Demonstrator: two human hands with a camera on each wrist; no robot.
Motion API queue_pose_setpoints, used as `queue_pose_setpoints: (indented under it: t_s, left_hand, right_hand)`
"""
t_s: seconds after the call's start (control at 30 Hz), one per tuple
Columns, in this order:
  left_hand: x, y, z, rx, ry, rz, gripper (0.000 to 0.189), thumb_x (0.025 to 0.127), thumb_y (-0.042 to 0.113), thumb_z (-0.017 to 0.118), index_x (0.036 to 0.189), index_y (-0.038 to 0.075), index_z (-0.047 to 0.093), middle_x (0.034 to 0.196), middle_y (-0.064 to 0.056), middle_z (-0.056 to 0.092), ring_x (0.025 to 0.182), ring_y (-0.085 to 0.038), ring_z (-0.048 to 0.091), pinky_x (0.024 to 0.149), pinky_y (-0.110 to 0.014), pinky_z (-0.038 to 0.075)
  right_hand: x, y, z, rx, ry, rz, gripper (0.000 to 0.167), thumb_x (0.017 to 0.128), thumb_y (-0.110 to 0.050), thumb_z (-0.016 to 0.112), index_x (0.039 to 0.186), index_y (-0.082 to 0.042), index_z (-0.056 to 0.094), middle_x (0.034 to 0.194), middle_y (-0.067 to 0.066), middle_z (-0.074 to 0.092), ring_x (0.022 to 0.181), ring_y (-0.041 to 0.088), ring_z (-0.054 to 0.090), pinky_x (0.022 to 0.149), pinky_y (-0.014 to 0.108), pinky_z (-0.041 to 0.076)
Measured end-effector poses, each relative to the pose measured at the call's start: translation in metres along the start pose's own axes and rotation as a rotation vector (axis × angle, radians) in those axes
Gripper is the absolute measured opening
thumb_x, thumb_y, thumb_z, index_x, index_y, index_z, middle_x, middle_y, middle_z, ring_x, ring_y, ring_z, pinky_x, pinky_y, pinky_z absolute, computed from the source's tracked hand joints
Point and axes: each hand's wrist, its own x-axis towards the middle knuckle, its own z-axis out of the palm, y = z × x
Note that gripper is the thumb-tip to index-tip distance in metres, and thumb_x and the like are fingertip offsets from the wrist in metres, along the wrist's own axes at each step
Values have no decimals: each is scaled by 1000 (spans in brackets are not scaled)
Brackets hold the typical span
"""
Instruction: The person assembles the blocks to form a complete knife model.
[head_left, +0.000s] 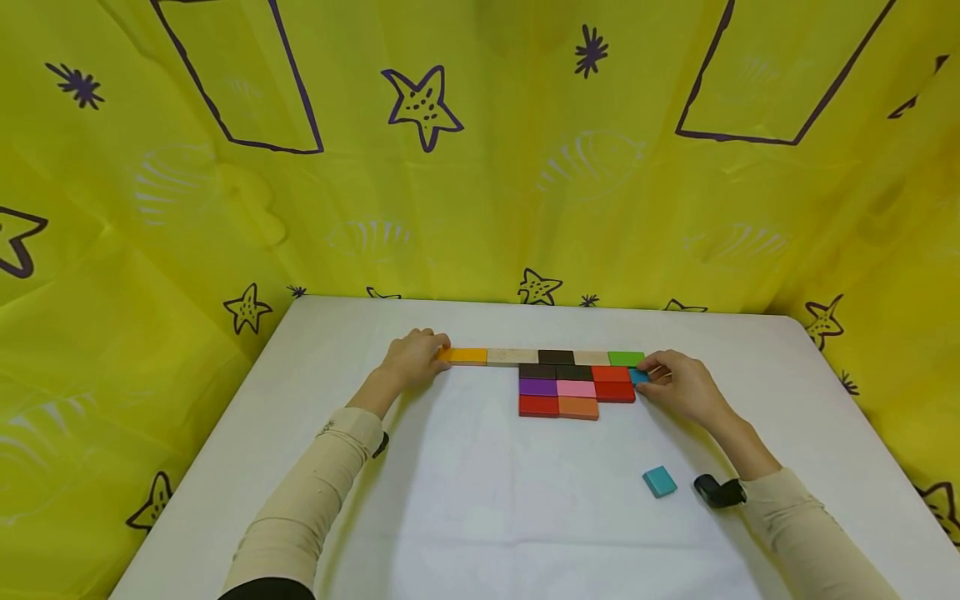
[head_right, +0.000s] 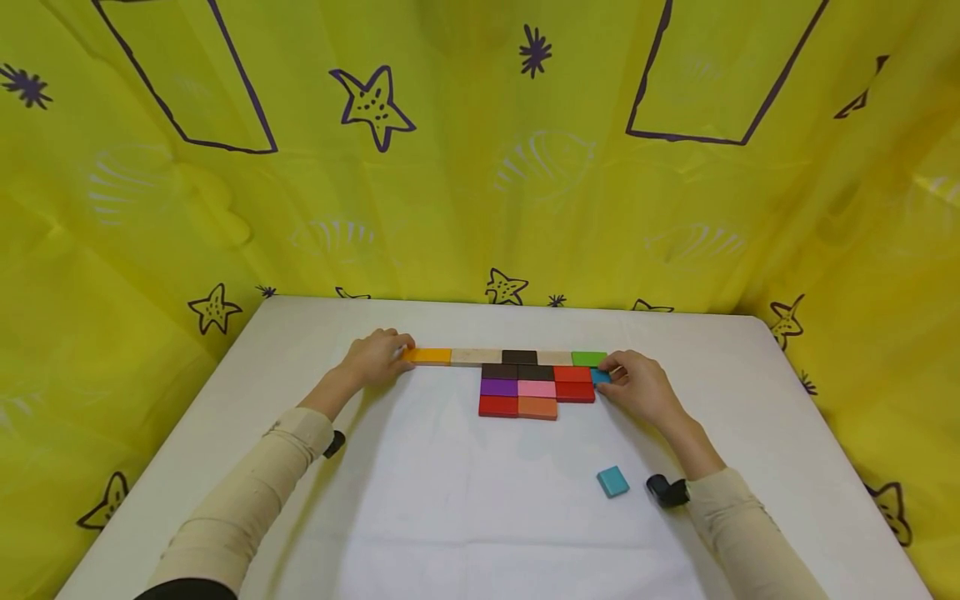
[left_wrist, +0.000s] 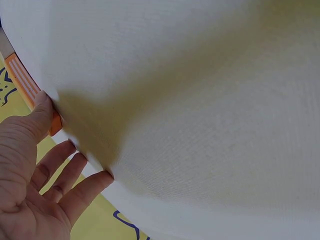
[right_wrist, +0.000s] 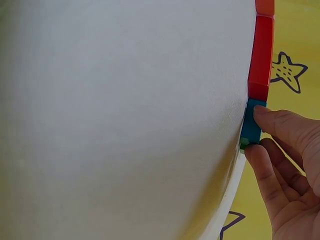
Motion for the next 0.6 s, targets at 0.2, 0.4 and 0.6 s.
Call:
queue_pose_setpoints:
  t_s: [0.2,0.4,0.6]
  left_hand:
    - [1,0,0,2,-2,-2,33,99,33,70,126,15,65,109,-7,65,98,-27,58,81,-47,53]
    - [-1,1,-1,0,-7,-3,33,99,32,70,126,15,65,109,-7,64,97,-27,57,80,-46,53]
    - [0,1,-1,0,-9,1,32,99,32,70,125,15,65,107,-7,64,95,-26,57,78,-46,53]
  right_hand:
    - [1,-1,0,-1,-2,4,26,88,-5,79,110,5,69,104,19,68,93,33,65,78,29,53]
    - [3,-2,1,4,-7,11,26,88,-5,78,111,5,68,105,20,68,94,34,64,83,43,56]
    - [3,-1,2,14,-10,15,26,89,-5,78,111,5,68,106,20,68,95,35,64,85,49,56]
